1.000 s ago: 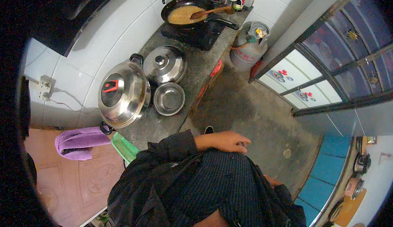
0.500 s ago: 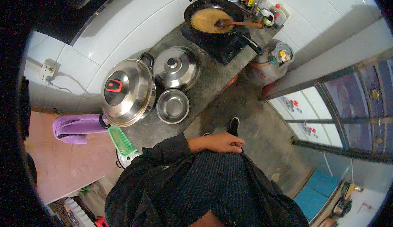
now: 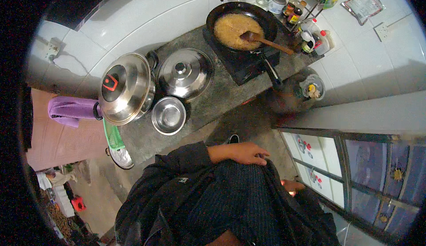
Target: The person stirs a simmering mixture in a wok with a wooden spatula, adds a white powder from a jar, then chops green vegetables on a cutting board. They add the chopped vegetables to the wok, stir, and finally add a bowl of mixed vegetables to the pan.
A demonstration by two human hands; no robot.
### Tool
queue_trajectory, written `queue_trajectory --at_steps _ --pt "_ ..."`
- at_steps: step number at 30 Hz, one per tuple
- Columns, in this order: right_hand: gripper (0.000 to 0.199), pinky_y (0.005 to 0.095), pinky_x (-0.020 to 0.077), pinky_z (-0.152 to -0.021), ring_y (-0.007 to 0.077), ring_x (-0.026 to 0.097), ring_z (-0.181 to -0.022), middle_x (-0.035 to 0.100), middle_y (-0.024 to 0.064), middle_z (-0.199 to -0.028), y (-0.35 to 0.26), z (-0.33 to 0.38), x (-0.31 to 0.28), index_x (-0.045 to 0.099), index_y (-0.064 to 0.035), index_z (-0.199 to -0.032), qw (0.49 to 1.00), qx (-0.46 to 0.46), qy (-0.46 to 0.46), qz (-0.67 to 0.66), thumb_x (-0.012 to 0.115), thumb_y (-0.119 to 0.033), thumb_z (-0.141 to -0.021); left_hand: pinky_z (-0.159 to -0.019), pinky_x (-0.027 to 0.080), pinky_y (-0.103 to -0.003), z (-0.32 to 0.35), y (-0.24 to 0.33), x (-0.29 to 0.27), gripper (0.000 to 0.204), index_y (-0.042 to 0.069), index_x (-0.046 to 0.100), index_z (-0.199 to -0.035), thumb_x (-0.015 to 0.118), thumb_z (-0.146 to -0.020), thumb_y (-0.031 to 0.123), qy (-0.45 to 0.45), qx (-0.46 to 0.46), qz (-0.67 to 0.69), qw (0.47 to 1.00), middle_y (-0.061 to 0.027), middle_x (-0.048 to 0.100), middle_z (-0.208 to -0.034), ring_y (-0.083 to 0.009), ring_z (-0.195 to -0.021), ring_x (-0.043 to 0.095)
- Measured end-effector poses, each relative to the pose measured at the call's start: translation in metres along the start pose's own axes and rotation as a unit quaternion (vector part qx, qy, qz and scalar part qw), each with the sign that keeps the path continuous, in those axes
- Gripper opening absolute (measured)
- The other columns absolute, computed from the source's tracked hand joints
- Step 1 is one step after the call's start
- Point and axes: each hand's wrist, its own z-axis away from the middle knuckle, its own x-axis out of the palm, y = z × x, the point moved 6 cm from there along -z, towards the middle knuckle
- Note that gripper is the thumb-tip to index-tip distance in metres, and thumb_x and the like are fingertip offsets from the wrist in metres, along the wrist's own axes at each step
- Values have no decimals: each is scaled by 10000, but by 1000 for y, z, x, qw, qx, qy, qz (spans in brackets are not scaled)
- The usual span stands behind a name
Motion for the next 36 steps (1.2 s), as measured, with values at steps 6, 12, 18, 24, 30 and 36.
queue_trajectory --at_steps 6,12,18,24,30,36 --pt "493 374 441 -822 208 554 -979 603 111 -1097 -62 -38 -40 543 -41 -1186 991 -56 -75 96 643 -332 -801 -829 472 -384 -19 5 -9 529 22 534 -1206 542 -875 435 58 -58 10 997 -160 631 -1076 -319 -968 609" --pt "433 392 426 -853 285 552 -982 600 152 -1082 -33 -86 -69 556 -20 -1142 981 -51 -95 159 583 -313 -823 -824 476 -382 -18 2 -19 527 38 539 -1202 553 -866 444 110 -88 8 990 -146 640 -1057 -307 -954 616" --pt "366 411 431 -845 342 561 -945 609 172 -1033 -30 -105 -73 573 -20 -1084 963 -42 -123 236 575 -274 -821 -819 477 -354 25 -19 -29 460 49 547 -1199 575 -877 376 256 -135 37 957 -140 644 -1048 -280 -939 624" --pt "301 429 437 -837 398 569 -907 617 191 -984 -34 -104 -87 590 -20 -1027 924 -74 -95 363 567 -235 -819 -765 484 -310 120 -82 -33 414 16 566 -1165 562 -898 332 450 -201 168 854 -88 656 -971 -171 -864 621" --pt "254 346 469 -674 259 628 -810 639 161 -855 -202 -34 -206 622 -33 -988 882 -318 326 122 558 -260 -894 -639 490 -303 241 -185 -3 493 -3 555 -1111 536 -888 436 661 -243 376 603 -126 635 -945 -190 -739 608" --pt "373 421 454 -819 382 526 -1013 544 217 -1119 -396 34 -255 529 -76 -1185 685 -416 544 249 610 -235 -857 -595 488 -340 295 -224 -2 525 1 511 -1101 532 -879 476 759 -201 416 459 -114 602 -835 -214 -695 594"
